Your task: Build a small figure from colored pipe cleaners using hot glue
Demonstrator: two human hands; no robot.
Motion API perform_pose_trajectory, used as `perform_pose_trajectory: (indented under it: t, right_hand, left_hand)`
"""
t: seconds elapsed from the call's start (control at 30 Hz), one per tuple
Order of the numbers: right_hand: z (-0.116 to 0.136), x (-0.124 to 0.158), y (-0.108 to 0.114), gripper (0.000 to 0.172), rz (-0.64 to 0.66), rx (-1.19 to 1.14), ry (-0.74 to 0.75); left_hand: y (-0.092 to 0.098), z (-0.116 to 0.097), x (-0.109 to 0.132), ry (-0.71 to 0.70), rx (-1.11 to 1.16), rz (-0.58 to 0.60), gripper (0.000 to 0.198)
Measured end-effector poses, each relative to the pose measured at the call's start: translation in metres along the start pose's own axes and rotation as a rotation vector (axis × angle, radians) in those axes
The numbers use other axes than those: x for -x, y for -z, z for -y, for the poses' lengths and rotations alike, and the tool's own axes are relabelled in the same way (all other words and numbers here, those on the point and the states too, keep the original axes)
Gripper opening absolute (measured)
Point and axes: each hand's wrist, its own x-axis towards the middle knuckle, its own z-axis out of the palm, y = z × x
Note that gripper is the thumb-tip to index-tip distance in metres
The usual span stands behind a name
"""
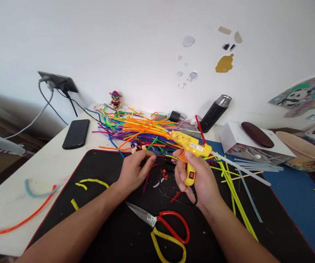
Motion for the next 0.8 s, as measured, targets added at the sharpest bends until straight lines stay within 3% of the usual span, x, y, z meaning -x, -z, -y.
perform_pose_trajectory:
  t: [0.2, 0.33, 0.43, 0.5, 0.7, 0.8]
  right_hand:
    - [0.029, 0.004, 0.004, 0.036, -0.024, 0.138, 0.123]
    - [0.039, -0.006, 0.029, 0.035, -0.084, 0.378, 0.215]
    - [0.039, -0.008, 0.054, 0.050, -0.189, 0.607, 0.267]
    - [0.033, -0.004, 0.068, 0.058, -0.228, 0.658, 0.216]
    - [-0.002, 0.026, 0.082, 0.057, -0.081, 0.839, -0.089]
    - [-0.017, 0.035, 0.084, 0.056, -0.009, 0.914, -0.174]
  left_hand:
    - [-0.003, 0.005, 0.004, 0.006, 0.020, 0.087, 0.024]
    - [-0.005, 0.007, 0.004, -0.024, -0.003, 0.122, 0.023]
    - [-0.004, 0.007, 0.004, -0.052, 0.003, 0.114, 0.022]
    - [-0.004, 0.007, 0.004, -0.091, 0.001, 0.122, 0.023]
    - [-0.007, 0.003, 0.005, -0.269, 0.038, 0.254, 0.028]
    - [-0.008, 0.002, 0.004, -0.308, 0.058, 0.292, 0.026]
